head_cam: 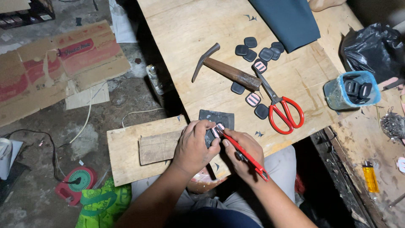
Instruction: The person uses a hammer to press small black rubber pieces on a wooden block, then trims them with scissors, and finally scores their surfaces with a utility knife. The finished pieces are placed on the table.
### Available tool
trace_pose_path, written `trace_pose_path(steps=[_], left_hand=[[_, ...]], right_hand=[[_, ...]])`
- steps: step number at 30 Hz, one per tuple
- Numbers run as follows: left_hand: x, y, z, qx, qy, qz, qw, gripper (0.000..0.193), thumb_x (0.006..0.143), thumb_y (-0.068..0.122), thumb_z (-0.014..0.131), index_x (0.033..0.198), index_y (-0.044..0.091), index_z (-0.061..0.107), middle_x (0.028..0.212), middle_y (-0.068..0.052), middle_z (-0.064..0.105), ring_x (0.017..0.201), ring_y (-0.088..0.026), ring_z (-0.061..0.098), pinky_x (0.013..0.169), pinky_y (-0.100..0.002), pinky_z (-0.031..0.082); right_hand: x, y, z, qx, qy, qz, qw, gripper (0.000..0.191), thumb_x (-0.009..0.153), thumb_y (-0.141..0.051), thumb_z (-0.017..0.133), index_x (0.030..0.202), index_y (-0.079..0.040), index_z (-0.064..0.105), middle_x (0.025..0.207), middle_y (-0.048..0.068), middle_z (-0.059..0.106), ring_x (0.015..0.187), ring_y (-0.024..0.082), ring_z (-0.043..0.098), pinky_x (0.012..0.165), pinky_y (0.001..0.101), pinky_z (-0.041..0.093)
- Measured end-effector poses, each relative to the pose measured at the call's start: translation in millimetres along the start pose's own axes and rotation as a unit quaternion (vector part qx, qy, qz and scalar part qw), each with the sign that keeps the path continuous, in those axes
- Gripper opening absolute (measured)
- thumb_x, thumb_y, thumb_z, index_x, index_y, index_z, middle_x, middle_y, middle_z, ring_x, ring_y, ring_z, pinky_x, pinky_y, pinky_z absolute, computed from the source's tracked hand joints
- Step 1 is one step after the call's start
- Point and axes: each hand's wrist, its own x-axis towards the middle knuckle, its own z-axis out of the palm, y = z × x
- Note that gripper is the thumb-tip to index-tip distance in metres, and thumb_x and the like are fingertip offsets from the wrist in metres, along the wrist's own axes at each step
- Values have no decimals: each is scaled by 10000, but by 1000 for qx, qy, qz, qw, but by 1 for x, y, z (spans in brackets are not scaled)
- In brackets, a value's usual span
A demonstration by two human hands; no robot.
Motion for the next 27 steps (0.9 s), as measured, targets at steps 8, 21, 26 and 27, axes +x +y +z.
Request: trace_pose_path(steps=[8,21,26,27], left_hand=[[-3,0,4,24,8,16,1000,462,757,126,760,1171,68,564,1113,-128,660,1101,-352,609,972,-458,463],[-1,6,3,51,28,92,994,385,765,74,757,1086,74,543,1169,-85,640,1094,-310,606,951,-451,453],[-1,6,1,58,25,106,992,353,794,88,739,1089,55,549,1207,-102,632,1092,-306,606,954,-449,453],[-1,6,1,60,24,111,992,347,795,90,731,1088,48,550,1209,-112,629,1090,-315,606,954,-452,451]], right_hand=[[11,-12,-5,-72,-1,-143,987,243,879,-61,749,1108,-3,691,994,135,731,858,297,722,741,352,582],[2,-11,-13,-72,-42,-68,994,241,880,-95,733,1099,0,703,978,155,741,846,313,731,741,371,582],[-2,-8,-13,-84,-31,-71,993,252,865,-84,726,1103,-4,706,982,152,747,848,309,735,752,371,584],[-3,-8,-13,-85,-35,-64,994,256,861,-81,723,1105,-3,707,977,151,747,844,309,736,748,373,584]])
